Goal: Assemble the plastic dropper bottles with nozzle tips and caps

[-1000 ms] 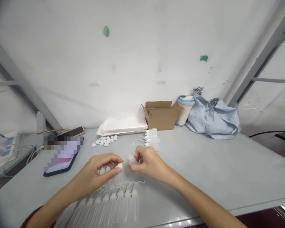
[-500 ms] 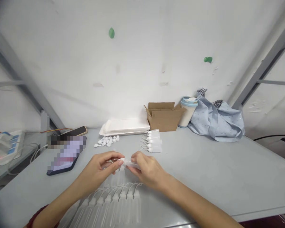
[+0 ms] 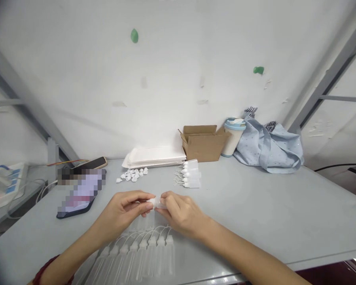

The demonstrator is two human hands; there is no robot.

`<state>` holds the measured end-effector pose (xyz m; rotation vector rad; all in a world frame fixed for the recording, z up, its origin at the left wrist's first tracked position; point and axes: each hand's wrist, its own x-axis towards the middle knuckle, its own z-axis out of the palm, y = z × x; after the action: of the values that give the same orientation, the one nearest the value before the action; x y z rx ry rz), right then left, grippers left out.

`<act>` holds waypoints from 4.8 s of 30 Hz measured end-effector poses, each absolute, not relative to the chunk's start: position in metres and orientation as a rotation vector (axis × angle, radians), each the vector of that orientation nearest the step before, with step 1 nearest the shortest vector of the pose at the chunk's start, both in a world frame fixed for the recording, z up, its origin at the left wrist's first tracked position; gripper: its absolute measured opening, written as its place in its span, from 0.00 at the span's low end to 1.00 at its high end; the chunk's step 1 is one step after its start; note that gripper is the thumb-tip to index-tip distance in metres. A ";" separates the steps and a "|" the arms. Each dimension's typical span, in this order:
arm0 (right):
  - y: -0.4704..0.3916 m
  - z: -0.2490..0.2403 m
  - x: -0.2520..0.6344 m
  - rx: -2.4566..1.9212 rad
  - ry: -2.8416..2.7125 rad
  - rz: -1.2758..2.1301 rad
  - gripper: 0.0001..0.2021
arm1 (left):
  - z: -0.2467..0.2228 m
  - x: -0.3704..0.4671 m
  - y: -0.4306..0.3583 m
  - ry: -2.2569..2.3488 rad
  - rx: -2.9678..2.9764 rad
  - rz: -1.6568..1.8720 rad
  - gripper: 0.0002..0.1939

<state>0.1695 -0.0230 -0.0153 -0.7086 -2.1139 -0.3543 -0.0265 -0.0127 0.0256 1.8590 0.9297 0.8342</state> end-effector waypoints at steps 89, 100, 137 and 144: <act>-0.032 0.012 0.173 -0.882 -2.010 0.475 0.13 | 0.036 -0.036 -0.011 0.925 2.080 0.708 0.13; -0.027 0.015 0.176 -1.121 -1.668 1.141 0.19 | 0.023 -0.035 -0.005 0.784 2.426 0.978 0.07; -0.009 0.019 0.201 -1.454 -2.215 -0.049 0.10 | -0.015 -0.088 0.076 1.267 2.570 0.629 0.15; -0.049 0.029 0.176 -1.082 -2.817 0.763 0.16 | -0.017 -0.087 0.077 1.291 2.511 0.602 0.14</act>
<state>0.1758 -0.0491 0.0294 -1.0821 -2.8166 0.7628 -0.0866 0.0774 -0.0171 2.5113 1.2915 0.6016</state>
